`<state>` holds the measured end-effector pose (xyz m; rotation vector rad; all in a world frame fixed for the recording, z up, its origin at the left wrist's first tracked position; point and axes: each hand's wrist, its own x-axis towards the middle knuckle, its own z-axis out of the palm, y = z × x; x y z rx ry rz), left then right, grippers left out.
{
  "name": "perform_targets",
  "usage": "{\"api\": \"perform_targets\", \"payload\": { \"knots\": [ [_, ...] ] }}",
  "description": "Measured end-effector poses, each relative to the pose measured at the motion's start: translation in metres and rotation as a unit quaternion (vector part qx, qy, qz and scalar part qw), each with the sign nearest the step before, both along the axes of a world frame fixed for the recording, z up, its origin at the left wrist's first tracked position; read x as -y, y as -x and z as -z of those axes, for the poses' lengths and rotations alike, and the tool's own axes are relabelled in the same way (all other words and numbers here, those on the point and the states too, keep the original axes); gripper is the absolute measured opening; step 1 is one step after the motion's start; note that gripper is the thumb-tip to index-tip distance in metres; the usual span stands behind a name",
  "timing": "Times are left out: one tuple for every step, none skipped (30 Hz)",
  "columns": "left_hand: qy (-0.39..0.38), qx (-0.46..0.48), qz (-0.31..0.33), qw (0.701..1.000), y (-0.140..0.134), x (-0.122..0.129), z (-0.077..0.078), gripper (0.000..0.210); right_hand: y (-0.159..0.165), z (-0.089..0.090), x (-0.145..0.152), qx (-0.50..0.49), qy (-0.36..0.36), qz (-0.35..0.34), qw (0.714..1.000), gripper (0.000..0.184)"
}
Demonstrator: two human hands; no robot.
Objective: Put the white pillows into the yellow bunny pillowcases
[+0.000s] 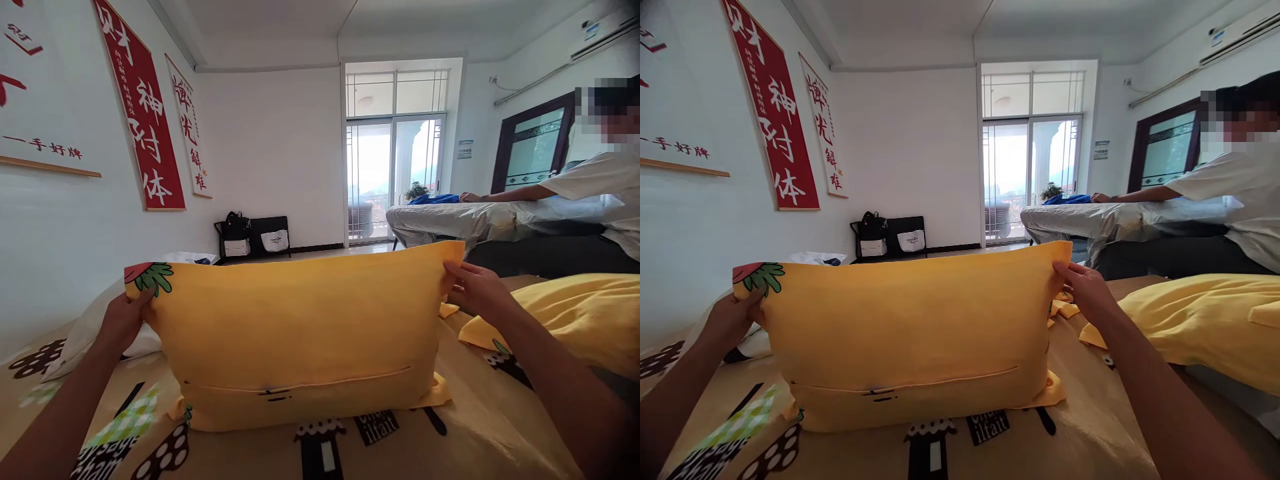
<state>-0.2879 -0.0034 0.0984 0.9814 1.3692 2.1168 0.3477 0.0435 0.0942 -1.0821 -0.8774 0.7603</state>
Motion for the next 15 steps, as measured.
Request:
{"api": "perform_targets", "payload": {
  "knots": [
    [-0.010, -0.002, 0.000, 1.000, -0.001, 0.001, 0.000, 0.009, -0.001, 0.004, 0.000, -0.019, 0.005, -0.032, 0.999, 0.016],
    [-0.017, -0.005, 0.005, 1.000, -0.003, 0.001, -0.002, 0.012, -0.002, 0.007, 0.000, -0.029, 0.004, -0.059, 0.998, 0.018],
    [-0.020, -0.010, 0.016, 1.000, -0.005, 0.002, -0.004, 0.015, -0.003, 0.008, 0.000, -0.031, 0.001, -0.081, 0.996, 0.019],
    [-0.014, -0.019, 0.022, 0.999, -0.009, 0.003, -0.006, 0.018, -0.004, 0.009, 0.001, -0.028, -0.004, -0.097, 0.995, 0.019],
    [0.000, -0.032, 0.019, 0.999, -0.012, 0.004, -0.008, 0.022, -0.004, 0.008, 0.002, -0.026, -0.011, -0.107, 0.994, 0.020],
    [0.016, -0.052, -0.001, 0.999, -0.016, 0.004, -0.009, 0.026, -0.005, 0.007, 0.004, -0.022, -0.018, -0.111, 0.993, 0.020],
    [0.030, -0.075, -0.035, 0.996, -0.020, 0.005, -0.011, 0.029, -0.007, 0.006, 0.006, -0.017, -0.023, -0.117, 0.993, 0.021],
    [0.038, -0.095, -0.075, 0.992, -0.023, 0.006, -0.011, 0.030, -0.009, 0.006, 0.010, -0.011, -0.031, -0.120, 0.992, 0.022],
    [0.040, -0.111, -0.113, 0.987, -0.026, 0.005, -0.012, 0.030, -0.012, 0.006, 0.014, -0.003, -0.039, -0.128, 0.991, 0.024],
    [0.037, -0.119, -0.145, 0.982, -0.028, 0.005, -0.012, 0.028, -0.014, 0.006, 0.018, 0.009, -0.049, -0.142, 0.989, 0.026],
    [0.030, -0.120, -0.165, 0.978, -0.030, 0.005, -0.011, 0.025, -0.017, 0.008, 0.022, 0.020, -0.058, -0.157, 0.986, 0.028],
    [0.025, -0.109, -0.175, 0.978, -0.031, 0.004, -0.011, 0.022, -0.018, 0.010, 0.026, 0.032, -0.066, -0.167, 0.983, 0.030],
    [0.023, -0.089, -0.179, 0.979, -0.033, 0.005, -0.010, 0.019, -0.019, 0.012, 0.029, 0.043, -0.071, -0.165, 0.983, 0.031],
    [0.018, -0.071, -0.178, 0.981, -0.035, 0.007, -0.010, 0.017, -0.018, 0.014, 0.032, 0.050, -0.073, -0.150, 0.985, 0.032],
    [0.011, -0.057, -0.173, 0.983, -0.037, 0.010, -0.010, 0.017, -0.016, 0.016, 0.034, 0.053, -0.074, -0.125, 0.988, 0.034]
  ]
}}
